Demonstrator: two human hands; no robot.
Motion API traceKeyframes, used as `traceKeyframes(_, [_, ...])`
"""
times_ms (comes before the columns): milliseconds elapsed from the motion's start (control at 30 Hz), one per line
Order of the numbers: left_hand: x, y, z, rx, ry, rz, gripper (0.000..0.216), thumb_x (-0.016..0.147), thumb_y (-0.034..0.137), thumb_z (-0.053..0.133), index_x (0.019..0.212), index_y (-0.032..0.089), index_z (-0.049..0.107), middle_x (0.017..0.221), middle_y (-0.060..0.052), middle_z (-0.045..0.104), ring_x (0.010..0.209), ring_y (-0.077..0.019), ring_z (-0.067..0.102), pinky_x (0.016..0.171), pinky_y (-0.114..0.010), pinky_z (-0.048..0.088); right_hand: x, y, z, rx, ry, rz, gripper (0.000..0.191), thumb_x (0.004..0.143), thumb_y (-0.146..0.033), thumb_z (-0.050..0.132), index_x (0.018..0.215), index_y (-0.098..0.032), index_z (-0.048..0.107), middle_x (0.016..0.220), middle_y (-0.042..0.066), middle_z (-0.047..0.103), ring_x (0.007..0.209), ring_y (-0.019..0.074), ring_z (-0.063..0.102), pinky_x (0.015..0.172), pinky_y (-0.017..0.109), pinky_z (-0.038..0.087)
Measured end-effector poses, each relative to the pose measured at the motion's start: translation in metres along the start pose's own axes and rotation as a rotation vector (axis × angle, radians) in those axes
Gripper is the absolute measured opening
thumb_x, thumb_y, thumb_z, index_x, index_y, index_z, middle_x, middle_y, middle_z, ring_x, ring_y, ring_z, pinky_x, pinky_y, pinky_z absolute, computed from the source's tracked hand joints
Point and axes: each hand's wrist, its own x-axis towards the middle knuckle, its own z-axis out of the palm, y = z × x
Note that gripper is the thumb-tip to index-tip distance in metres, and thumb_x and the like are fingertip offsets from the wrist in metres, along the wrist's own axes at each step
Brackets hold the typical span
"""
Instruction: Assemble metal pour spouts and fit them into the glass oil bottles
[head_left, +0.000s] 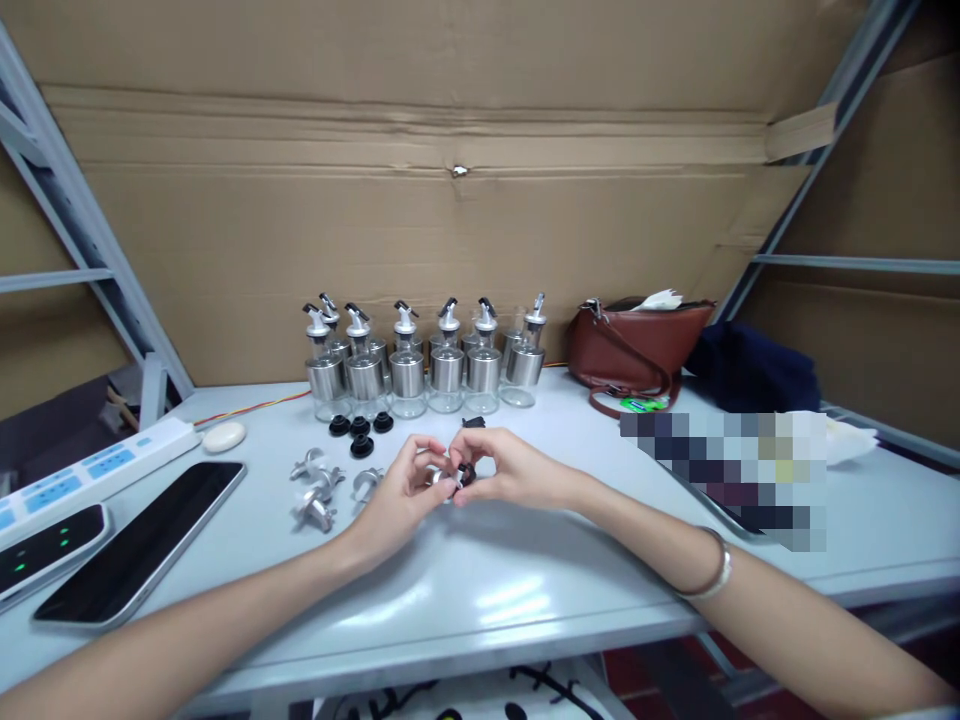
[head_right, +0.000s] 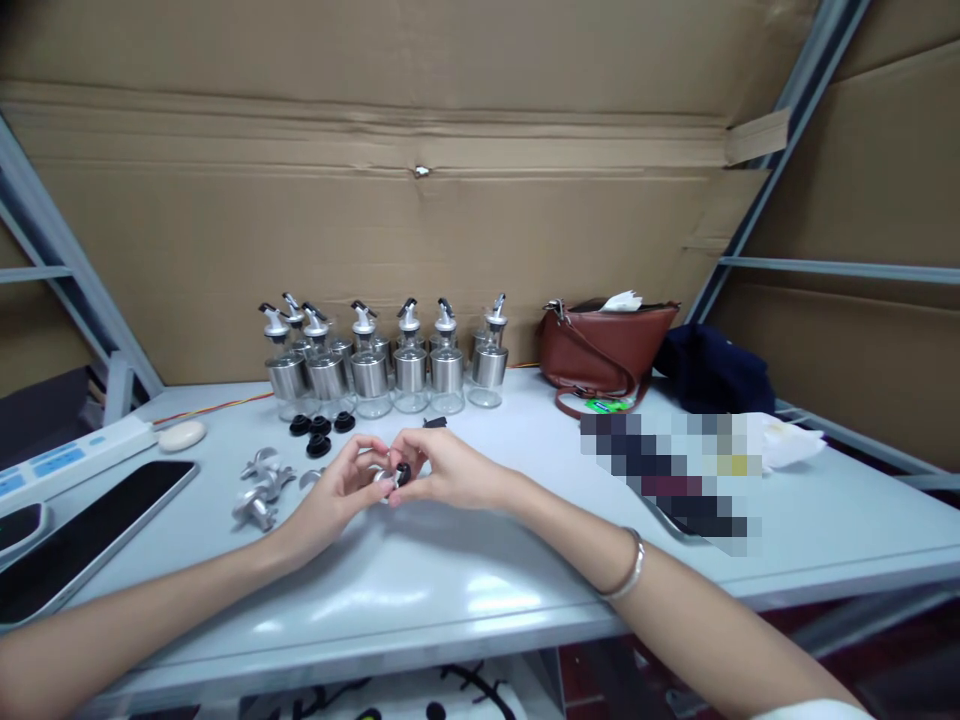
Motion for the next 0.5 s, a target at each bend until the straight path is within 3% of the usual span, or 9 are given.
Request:
traceKeyframes(133, [-0.0017, -0.0002, 0.0008, 0.056, -0.062, 0.048, 0.031, 0.075, 0.027, 0.066, 0.097, 0.021, 0.045, 0.096, -0.002, 0.052, 0.091, -0.0143, 0.052, 0.077, -0.024, 0.043, 0.0000, 0.0001, 0.0007, 0.068, 0.027, 0.016, 0.038, 0.057, -0.031, 0.082, 0.074, -0.017, 0.051, 0.075, -0.003, 0.059, 0.069, 0.0119, 0.054, 0.067, 0.025, 0.043])
traceKeyframes(333, [-0.0064, 0.0035, 0.0033, 0.174, -0.085, 0.042, 0.029, 0.074, 0.025, 0.067, 0.096, 0.021, 0.047, 0.096, 0.000, 0.049, 0.087, -0.0124, 0.049, 0.076, -0.023, 0.041, 0.0011, 0.0041, -0.0008, 0.220, 0.029, 0.080, 0.044, 0.045, -0.030, 0.087, 0.064, -0.016, 0.049, 0.068, -0.005, 0.058, 0.065, 0.0100, 0.054, 0.062, 0.023, 0.042])
traceKeyframes(400, [-0.0070, 0.0041, 0.0035, 0.161, -0.059, 0.042, 0.026, 0.076, 0.028, 0.065, 0.094, 0.021, 0.048, 0.094, 0.000, 0.049, 0.086, -0.0124, 0.049, 0.074, -0.021, 0.041, 0.0015, 0.0046, -0.0025, 0.287, 0.011, 0.101, 0.042, 0.046, -0.029, 0.087, 0.066, -0.016, 0.052, 0.069, -0.004, 0.060, 0.065, 0.0099, 0.055, 0.062, 0.023, 0.043])
traceKeyframes(500, [-0.0057, 0.0037, 0.0027, 0.142, 0.015, 0.063, 0.024, 0.078, 0.031, 0.063, 0.091, 0.020, 0.047, 0.092, 0.000, 0.049, 0.087, -0.0125, 0.049, 0.071, -0.020, 0.041, 0.0021, 0.0018, -0.0061, 0.391, -0.010, 0.122, 0.033, 0.060, -0.036, 0.080, 0.078, -0.015, 0.061, 0.074, -0.001, 0.064, 0.067, 0.0102, 0.058, 0.068, 0.026, 0.045])
